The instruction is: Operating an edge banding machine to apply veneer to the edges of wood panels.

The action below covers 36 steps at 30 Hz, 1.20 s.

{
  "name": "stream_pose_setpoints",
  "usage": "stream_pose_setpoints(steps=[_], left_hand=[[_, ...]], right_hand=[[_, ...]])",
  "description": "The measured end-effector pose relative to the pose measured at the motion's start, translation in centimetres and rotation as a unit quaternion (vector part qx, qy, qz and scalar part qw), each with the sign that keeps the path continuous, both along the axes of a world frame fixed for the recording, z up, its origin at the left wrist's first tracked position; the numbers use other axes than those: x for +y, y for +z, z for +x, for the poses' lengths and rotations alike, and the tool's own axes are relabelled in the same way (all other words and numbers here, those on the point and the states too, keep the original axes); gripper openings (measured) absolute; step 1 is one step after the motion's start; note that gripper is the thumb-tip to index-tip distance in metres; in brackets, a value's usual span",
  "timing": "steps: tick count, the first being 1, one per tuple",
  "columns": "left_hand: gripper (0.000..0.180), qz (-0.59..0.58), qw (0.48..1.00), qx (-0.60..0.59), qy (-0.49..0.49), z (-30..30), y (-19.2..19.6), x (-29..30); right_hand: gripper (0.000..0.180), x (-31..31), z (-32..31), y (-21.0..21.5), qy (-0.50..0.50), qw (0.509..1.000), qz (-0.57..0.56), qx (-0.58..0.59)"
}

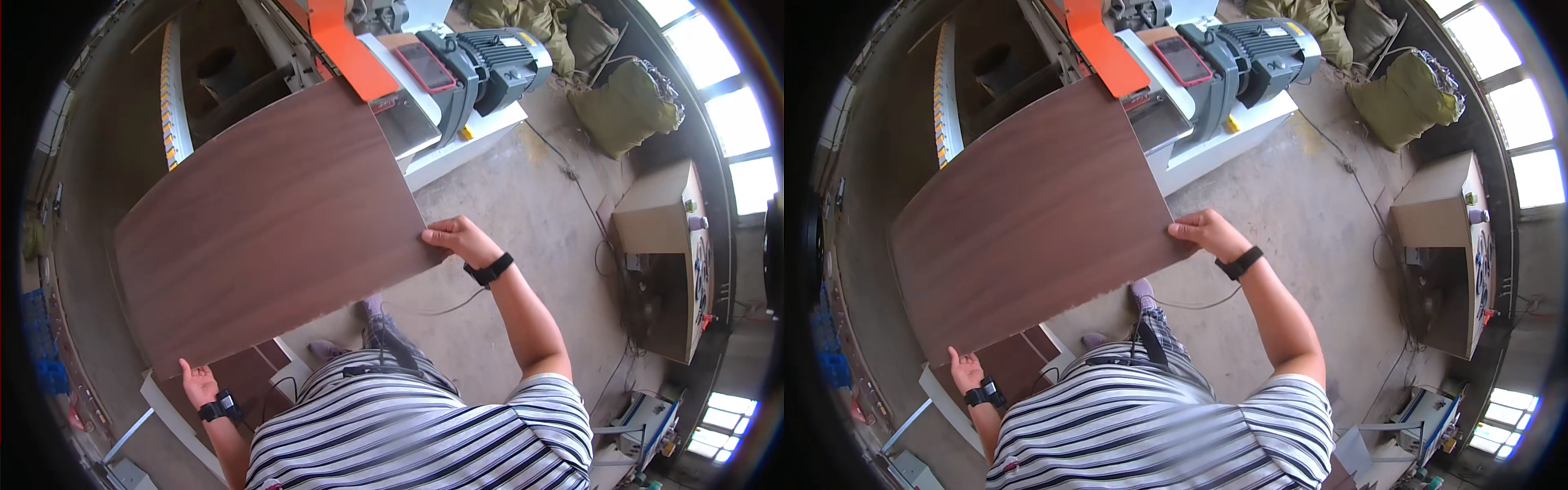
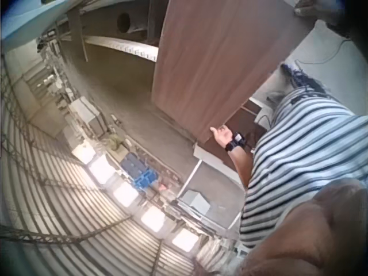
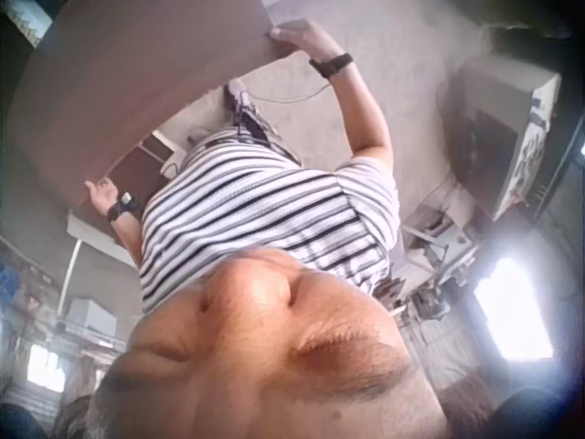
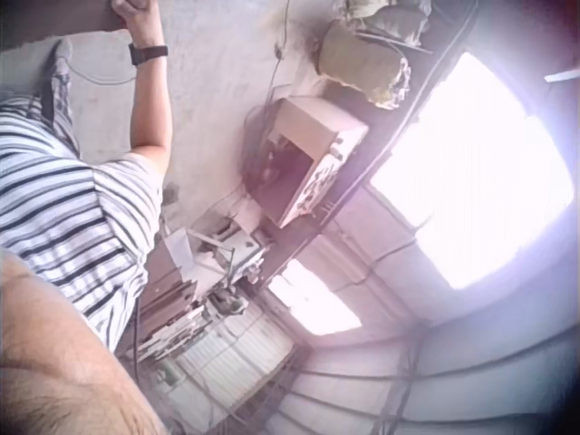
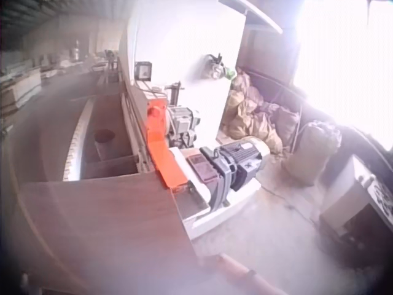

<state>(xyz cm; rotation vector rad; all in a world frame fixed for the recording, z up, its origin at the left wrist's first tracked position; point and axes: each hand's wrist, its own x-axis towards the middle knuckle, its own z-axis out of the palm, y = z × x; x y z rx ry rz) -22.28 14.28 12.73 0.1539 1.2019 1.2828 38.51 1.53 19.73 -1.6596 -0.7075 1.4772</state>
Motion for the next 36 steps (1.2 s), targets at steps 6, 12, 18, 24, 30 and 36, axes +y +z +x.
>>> stream_pose_setpoints(steps=[6,12,18,24,30,36], left_hand=[[0.019,-0.032,0.998,0.056,0.025,0.5,1.3,-0.2],[0.017,-0.058,0.994,0.089,0.040,1.0,1.8,0.0],[0.019,-0.029,0.998,0.053,-0.021,-3.0,-0.5,-0.2],[0.026,-0.007,1.000,-0.007,-0.002,0.8,0.6,-0.6],[0.033,0.026,0.995,-0.068,-0.068,8.8,3.1,-2.0],[0.032,0.034,0.996,-0.083,0.015,6.2,2.7,-4.0]], right_hand=[[0.034,-1.9,-1.2,-0.2,0.017,0.998,0.004,0.053],[0.026,-1.6,-0.5,-0.1,0.047,0.996,-0.022,0.071],[0.024,0.1,-0.2,1.3,0.087,0.996,0.001,0.022],[0.027,0.9,1.5,0.1,0.109,0.992,-0.028,0.061],[0.041,5.8,-1.5,-0.3,-0.023,0.983,0.040,0.180],[0.045,6.4,-4.6,-1.0,-0.010,0.974,0.026,0.226]])
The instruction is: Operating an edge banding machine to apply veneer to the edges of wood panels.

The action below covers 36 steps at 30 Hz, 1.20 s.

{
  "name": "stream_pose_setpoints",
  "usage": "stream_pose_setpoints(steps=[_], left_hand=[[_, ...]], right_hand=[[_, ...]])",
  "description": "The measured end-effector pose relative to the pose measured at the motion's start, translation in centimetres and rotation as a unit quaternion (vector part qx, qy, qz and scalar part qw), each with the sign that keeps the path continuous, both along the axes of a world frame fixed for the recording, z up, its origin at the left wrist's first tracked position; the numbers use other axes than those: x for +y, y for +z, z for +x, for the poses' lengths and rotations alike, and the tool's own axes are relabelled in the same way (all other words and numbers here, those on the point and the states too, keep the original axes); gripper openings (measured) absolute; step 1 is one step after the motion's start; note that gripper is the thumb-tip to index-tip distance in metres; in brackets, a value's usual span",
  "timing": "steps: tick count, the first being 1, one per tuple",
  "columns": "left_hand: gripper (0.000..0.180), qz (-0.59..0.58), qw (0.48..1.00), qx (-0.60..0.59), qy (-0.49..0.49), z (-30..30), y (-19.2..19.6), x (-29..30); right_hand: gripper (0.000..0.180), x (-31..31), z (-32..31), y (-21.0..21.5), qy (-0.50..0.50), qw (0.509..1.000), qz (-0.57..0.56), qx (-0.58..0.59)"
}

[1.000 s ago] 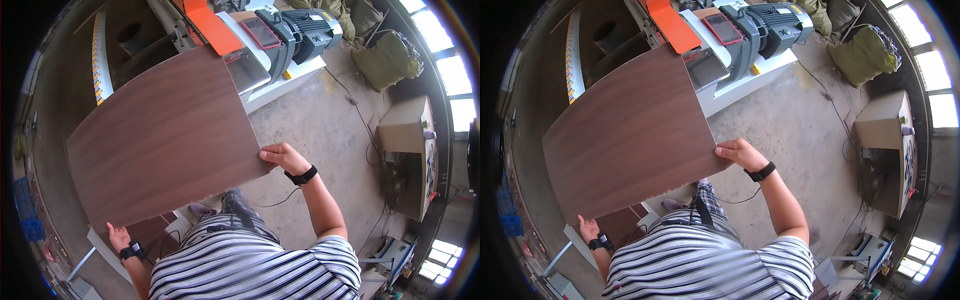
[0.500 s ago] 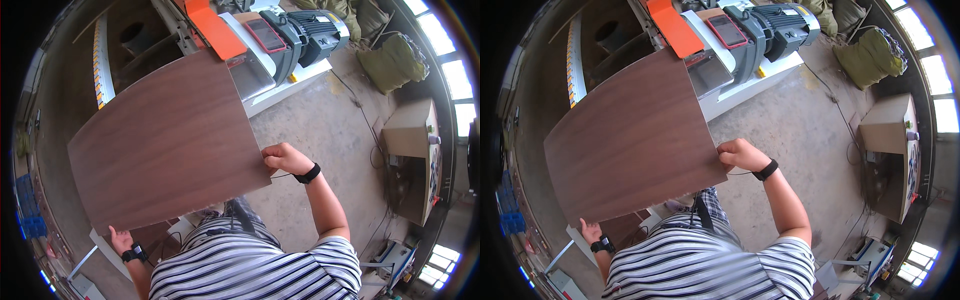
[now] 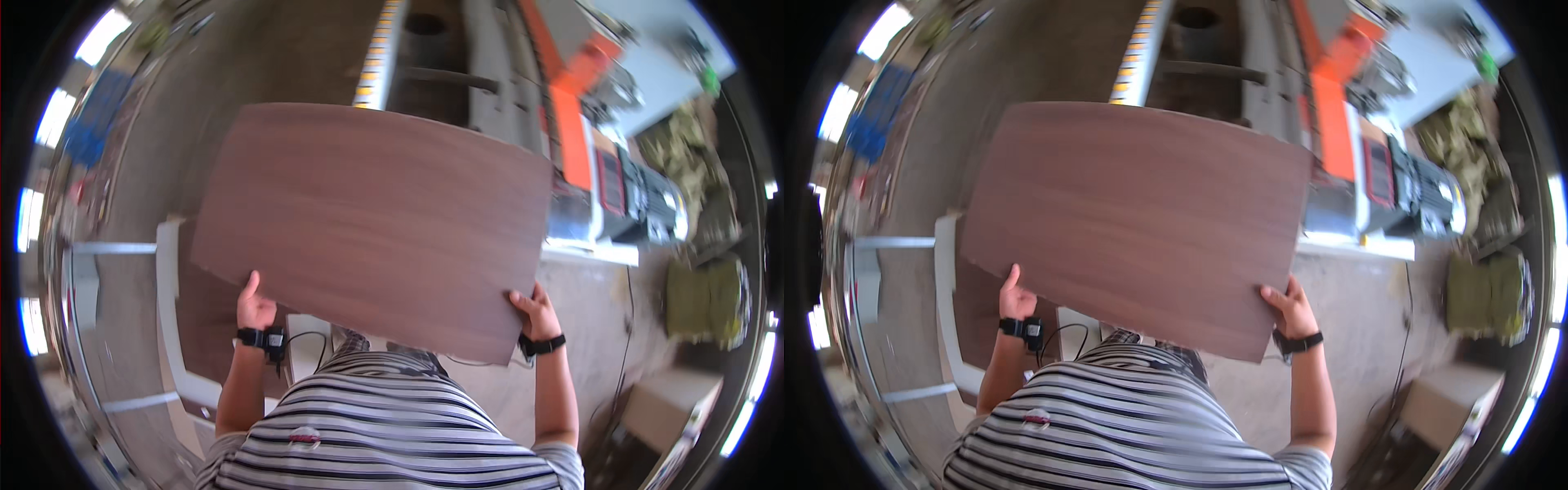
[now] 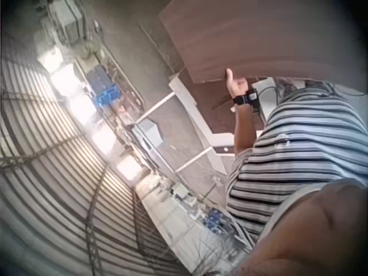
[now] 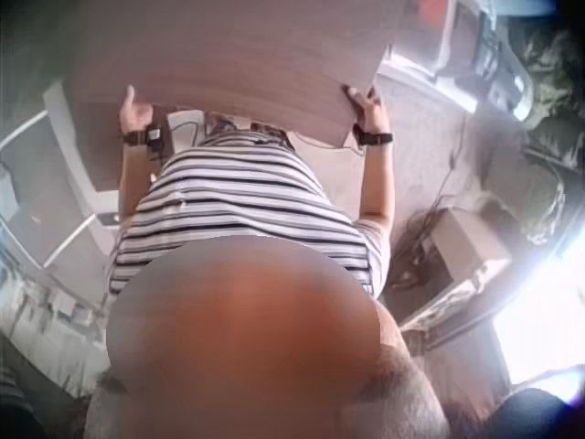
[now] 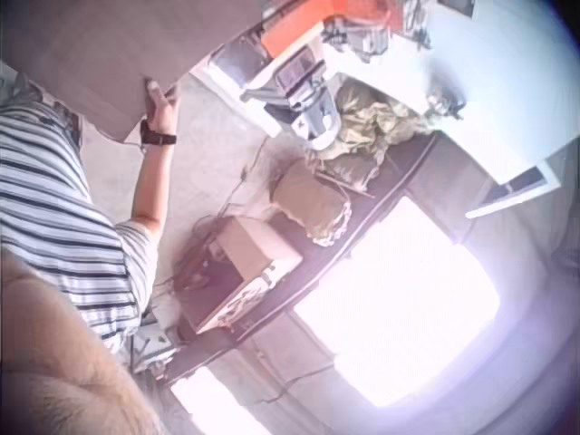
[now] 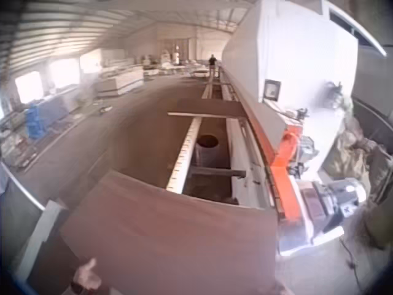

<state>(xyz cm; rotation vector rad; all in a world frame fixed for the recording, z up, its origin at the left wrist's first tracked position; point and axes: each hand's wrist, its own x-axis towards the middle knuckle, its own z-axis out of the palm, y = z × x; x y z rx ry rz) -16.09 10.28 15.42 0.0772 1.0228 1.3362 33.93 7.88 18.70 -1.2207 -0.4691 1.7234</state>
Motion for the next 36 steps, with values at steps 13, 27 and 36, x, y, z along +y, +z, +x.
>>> stream_pose_setpoints(steps=[13,27,36], left_hand=[[0.029,-0.195,0.951,0.008,0.239,-5.9,-7.6,-7.9],[0.022,-0.113,0.893,-0.269,0.343,-9.1,-21.9,-14.3],[0.016,-0.003,0.963,-0.109,0.248,-14.2,-20.4,-13.9]], right_hand=[[0.057,7.7,-17.4,4.2,0.156,0.982,0.077,0.069],[0.044,5.5,-30.8,-6.0,0.233,0.972,-0.011,-0.012],[0.033,6.8,-43.8,-6.2,0.305,0.949,0.002,0.083]])
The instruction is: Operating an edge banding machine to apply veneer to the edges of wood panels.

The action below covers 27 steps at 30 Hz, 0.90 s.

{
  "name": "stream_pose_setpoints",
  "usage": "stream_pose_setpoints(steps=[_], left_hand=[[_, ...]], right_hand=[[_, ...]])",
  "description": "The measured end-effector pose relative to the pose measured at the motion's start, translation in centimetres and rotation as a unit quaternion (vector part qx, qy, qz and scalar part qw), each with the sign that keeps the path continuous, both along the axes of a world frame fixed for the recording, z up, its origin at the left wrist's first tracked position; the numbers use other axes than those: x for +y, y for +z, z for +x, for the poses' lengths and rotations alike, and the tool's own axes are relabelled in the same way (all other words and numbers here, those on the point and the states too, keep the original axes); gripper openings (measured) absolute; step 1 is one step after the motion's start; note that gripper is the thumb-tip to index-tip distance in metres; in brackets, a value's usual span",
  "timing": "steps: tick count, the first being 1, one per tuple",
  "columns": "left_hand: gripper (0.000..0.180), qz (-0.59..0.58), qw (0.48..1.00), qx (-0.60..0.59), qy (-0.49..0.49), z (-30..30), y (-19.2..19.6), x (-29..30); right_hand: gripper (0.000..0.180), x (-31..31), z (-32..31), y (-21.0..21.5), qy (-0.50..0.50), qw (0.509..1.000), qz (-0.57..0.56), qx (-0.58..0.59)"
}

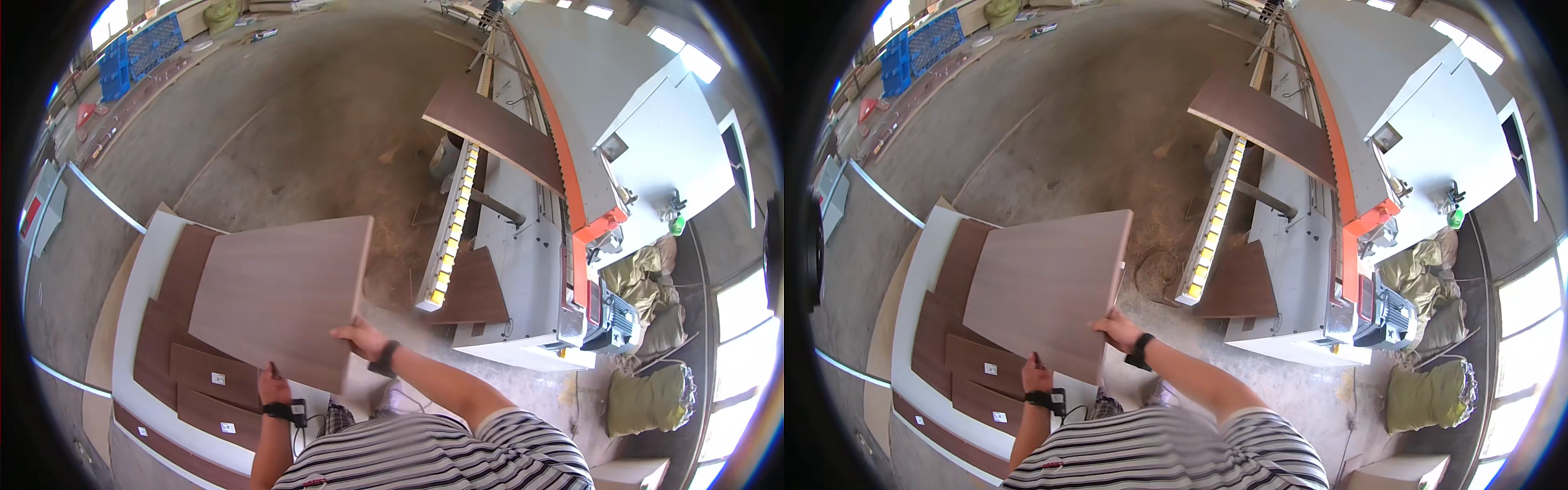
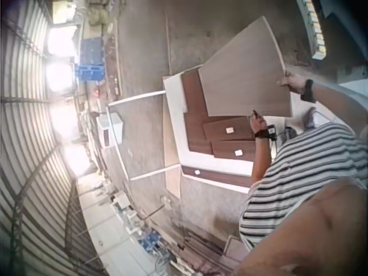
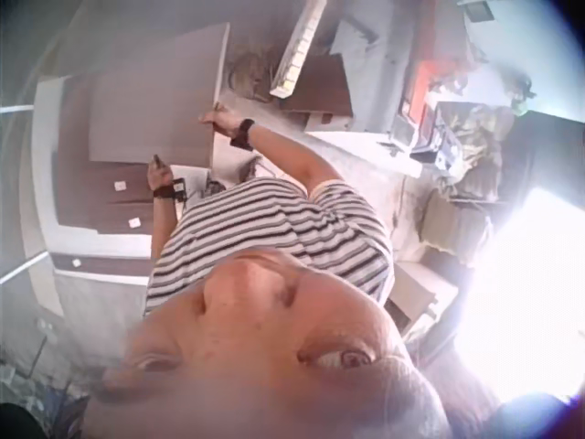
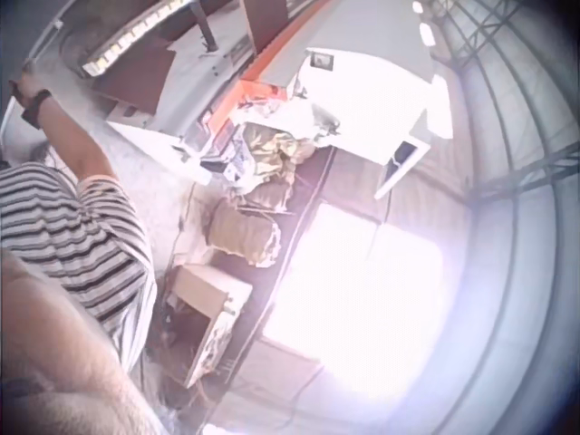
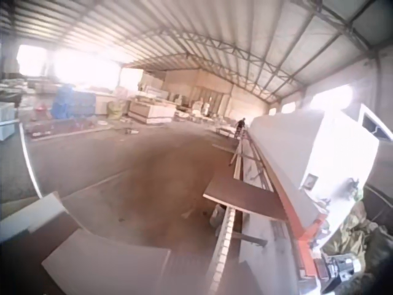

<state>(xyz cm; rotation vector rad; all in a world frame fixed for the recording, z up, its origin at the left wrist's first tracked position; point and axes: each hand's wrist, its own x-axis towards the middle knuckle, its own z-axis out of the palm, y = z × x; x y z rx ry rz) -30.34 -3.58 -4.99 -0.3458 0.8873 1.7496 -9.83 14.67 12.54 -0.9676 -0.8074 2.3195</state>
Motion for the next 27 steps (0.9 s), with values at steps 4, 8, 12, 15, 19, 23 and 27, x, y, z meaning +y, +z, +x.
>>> stream_pose_setpoints(steps=[4,8,12,15,19,23,27], left_hand=[[0.016,-0.056,0.982,0.168,-0.071,-8.3,-3.2,-3.0],[0.012,-0.104,0.901,0.405,-0.112,-9.0,-5.5,-5.6],[0.015,-0.152,0.967,0.181,-0.093,-4.4,-5.0,-8.2],[0.022,-0.150,0.965,0.091,-0.197,0.0,-4.7,-8.0],[0.013,-0.214,0.938,0.119,-0.246,6.8,4.2,-2.2],[0.011,-0.082,0.908,0.169,-0.374,5.7,1.4,-0.7],[0.011,-0.164,0.878,0.231,-0.386,10.5,8.4,7.6]], right_hand=[[0.019,1.7,-3.8,-4.4,0.146,0.986,-0.052,-0.069],[0.014,0.9,-0.4,-8.1,0.197,0.972,-0.127,0.003],[0.023,-1.3,6.9,-7.1,0.151,0.980,-0.116,-0.055],[0.023,-2.6,15.4,-10.5,0.101,0.986,-0.114,-0.063],[0.025,-5.1,25.8,-12.2,0.013,0.975,-0.109,-0.193],[0.024,-7.6,31.3,-12.7,-0.048,0.960,-0.122,-0.247],[0.022,-11.1,37.4,-14.5,-0.118,0.939,-0.124,-0.297]])
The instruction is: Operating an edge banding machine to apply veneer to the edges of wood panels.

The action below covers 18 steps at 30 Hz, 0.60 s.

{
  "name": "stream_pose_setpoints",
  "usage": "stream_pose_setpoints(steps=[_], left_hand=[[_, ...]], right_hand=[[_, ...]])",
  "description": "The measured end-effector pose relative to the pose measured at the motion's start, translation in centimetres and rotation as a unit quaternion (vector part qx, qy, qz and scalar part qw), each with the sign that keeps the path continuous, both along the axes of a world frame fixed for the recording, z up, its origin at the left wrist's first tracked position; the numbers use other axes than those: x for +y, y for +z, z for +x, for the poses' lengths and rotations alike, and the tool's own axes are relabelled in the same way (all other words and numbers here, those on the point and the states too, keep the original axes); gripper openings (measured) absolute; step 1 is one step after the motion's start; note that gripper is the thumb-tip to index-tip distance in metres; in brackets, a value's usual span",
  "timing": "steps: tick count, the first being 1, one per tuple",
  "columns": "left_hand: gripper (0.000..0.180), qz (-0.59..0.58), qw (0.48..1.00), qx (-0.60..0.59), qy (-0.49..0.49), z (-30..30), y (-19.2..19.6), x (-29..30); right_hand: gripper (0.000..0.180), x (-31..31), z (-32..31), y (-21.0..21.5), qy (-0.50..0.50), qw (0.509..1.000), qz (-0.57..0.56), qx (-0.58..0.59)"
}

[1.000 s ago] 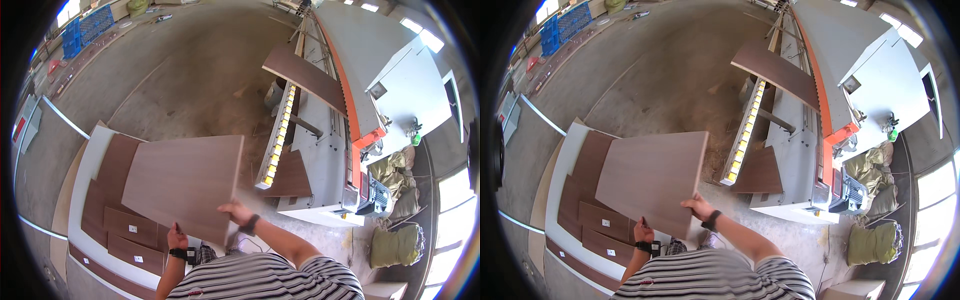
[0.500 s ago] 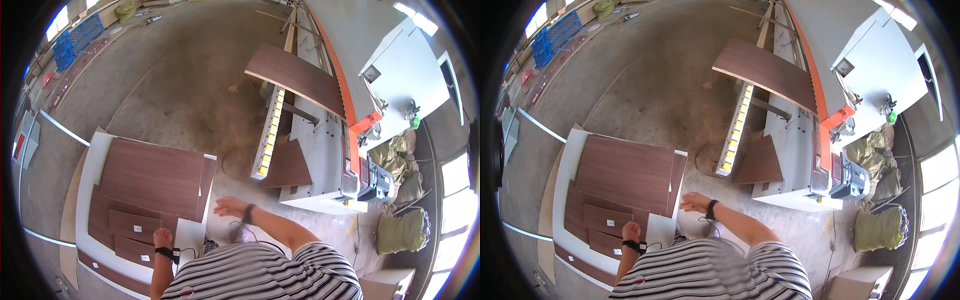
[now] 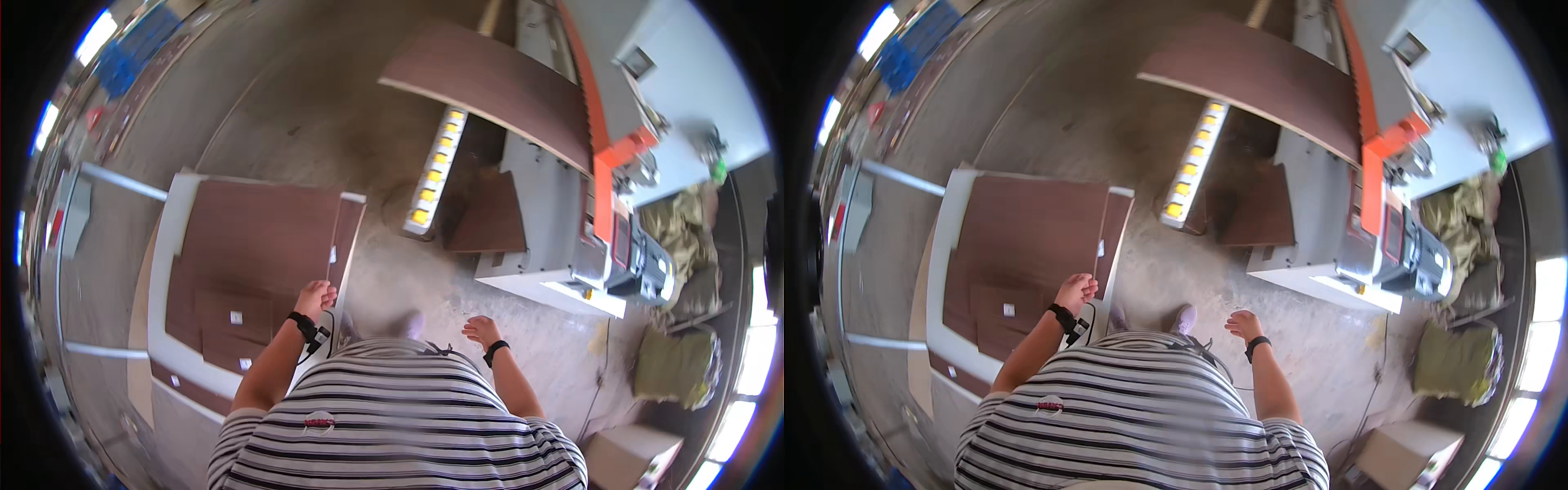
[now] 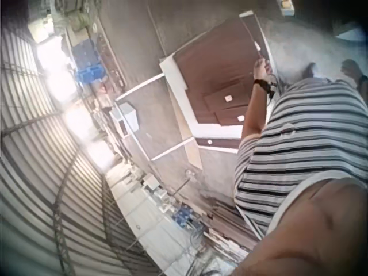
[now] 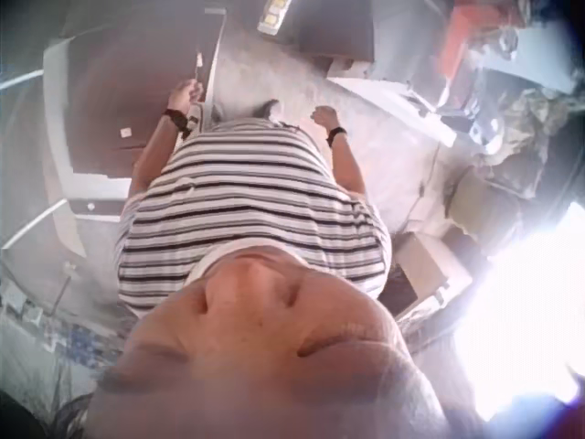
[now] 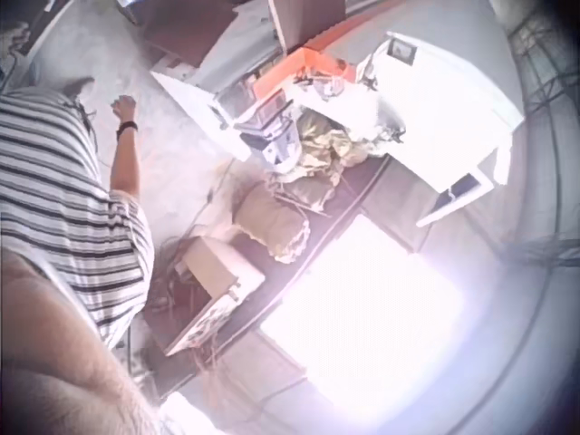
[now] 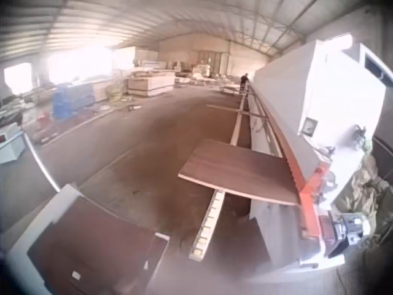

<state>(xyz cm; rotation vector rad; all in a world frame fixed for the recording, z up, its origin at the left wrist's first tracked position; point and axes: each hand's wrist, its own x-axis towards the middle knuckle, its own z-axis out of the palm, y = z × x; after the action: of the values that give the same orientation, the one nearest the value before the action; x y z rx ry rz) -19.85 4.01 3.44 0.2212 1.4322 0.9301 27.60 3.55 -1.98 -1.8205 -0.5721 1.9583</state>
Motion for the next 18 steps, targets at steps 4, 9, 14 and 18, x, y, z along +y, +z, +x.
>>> stream_pose_setpoints(steps=[4,9,14,18], left_hand=[[0.014,0.082,0.995,-0.041,0.037,1.0,1.0,6.8],[0.035,0.148,0.988,-0.048,0.025,5.5,5.7,16.9],[0.064,0.226,0.968,-0.107,-0.003,9.1,8.8,24.4],[0.080,0.203,0.969,-0.141,0.017,10.9,10.1,27.3]], right_hand=[[0.024,-1.5,2.1,0.2,0.001,1.000,-0.007,0.002],[0.020,-4.1,5.4,0.0,-0.043,0.996,0.080,0.026],[0.016,-4.4,8.2,1.1,-0.174,0.984,0.039,0.005],[0.023,-3.4,10.3,3.8,-0.202,0.977,0.062,-0.034]])
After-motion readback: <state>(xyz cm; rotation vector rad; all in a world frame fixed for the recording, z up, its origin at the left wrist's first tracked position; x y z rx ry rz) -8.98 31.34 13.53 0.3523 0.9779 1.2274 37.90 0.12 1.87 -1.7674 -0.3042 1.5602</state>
